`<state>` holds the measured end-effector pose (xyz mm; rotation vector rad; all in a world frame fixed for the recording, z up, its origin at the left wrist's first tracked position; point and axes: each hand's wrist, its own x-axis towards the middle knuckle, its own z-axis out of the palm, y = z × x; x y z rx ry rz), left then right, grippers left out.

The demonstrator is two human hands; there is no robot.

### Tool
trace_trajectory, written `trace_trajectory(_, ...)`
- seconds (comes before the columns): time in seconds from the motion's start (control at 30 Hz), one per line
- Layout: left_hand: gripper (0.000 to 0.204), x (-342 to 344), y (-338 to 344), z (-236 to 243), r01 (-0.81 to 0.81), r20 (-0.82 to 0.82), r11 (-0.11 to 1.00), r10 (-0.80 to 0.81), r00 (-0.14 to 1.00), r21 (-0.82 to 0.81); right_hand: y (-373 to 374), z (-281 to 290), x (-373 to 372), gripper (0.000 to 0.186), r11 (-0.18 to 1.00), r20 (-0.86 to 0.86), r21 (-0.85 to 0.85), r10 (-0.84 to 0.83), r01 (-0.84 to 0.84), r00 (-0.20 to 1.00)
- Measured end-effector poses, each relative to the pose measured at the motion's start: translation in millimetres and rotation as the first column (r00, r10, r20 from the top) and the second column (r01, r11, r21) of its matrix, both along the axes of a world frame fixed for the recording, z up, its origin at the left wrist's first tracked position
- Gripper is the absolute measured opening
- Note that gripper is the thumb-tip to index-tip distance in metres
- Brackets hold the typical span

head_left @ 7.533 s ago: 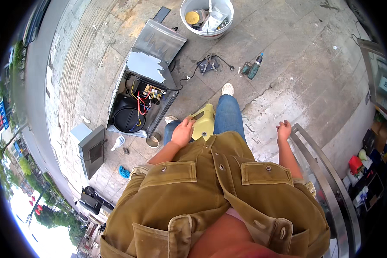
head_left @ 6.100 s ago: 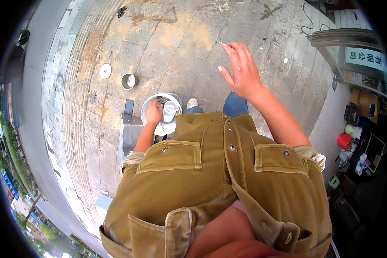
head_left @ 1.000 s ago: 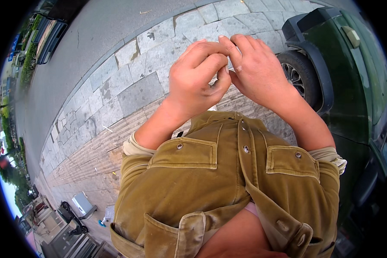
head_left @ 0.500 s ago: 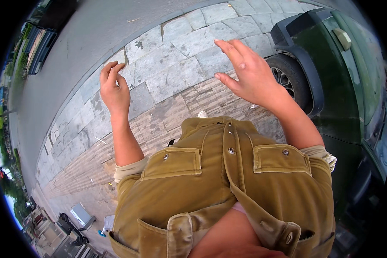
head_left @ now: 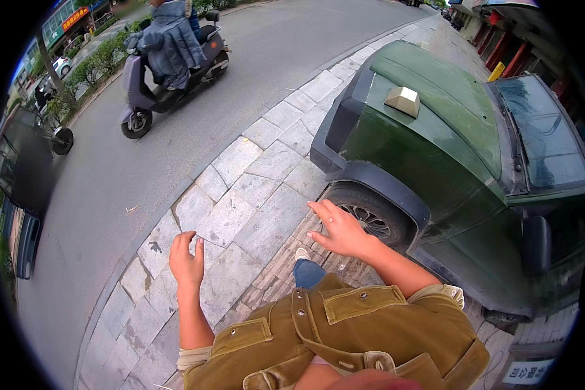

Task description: The person sits on a stool and works on an electronic device, using pliers to strip wires and connect them to a circuit board. They retrieve a small component from a car and continue the wiring process.

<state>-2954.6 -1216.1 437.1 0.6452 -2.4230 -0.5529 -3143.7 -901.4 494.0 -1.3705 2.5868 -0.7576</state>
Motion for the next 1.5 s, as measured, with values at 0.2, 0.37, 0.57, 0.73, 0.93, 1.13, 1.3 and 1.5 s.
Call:
trace_trajectory(0.2,0.023,-74.8,-93.1,-131.4,-0.269,0.405,0.937,0.163,0.900,0.221,-24.3,-22.4,-128.6,0.060,0.998,0.114,-0.031,-0.052,0.056,0.992)
trace_trajectory(0.37,0.032,65.0,-152.9,-277.6,-0.743,0.791,0.603,0.284,0.541,0.292,-95.3,-17.9,-239.0,0.058,0.995,0.129,-0.103,0.025,-0.011,0.991)
trace_trajectory(0.57,0.028,60.7,-181.3,-289.9,-0.893,0.880,-0.109,0.257,0.400,0.438,-198.5,-50.0,-357.6,0.058,0.999,0.164,-0.038,-0.025,0.032,0.986)
trace_trajectory(0.73,0.027,-141.6,-348.6,-304.3,-0.849,0.800,0.047,0.310,0.514,0.527,-303.2,-81.2,-463.2,0.055,0.992,0.121,-0.072,-0.093,0.102,0.988)
trace_trajectory(0.93,0.032,-495.3,-551.2,-255.8,-0.399,0.506,0.745,0.096,0.857,0.535,-370.2,-56.7,-564.2,0.054,0.970,0.184,-0.032,-0.231,0.241,0.955)
trace_trajectory(1.13,0.032,-812.7,-571.7,-178.0,0.016,0.256,0.894,-0.145,0.956,0.448,-374.7,-76.6,-678.4,0.051,0.911,0.262,0.064,-0.410,0.408,0.874)
trace_trajectory(1.3,0.031,-961.6,-533.3,-201.3,0.139,0.442,0.943,-0.268,0.856,0.301,-379.8,-99.5,-821.6,0.049,0.892,0.284,0.089,-0.449,0.442,0.847)
trace_trajectory(1.5,0.034,-962.1,-602.5,-305.3,-0.356,0.737,0.776,-0.199,0.645,0.521,-365.9,-101.6,-1022.2,0.046,0.882,0.248,0.085,-0.469,0.463,0.848)
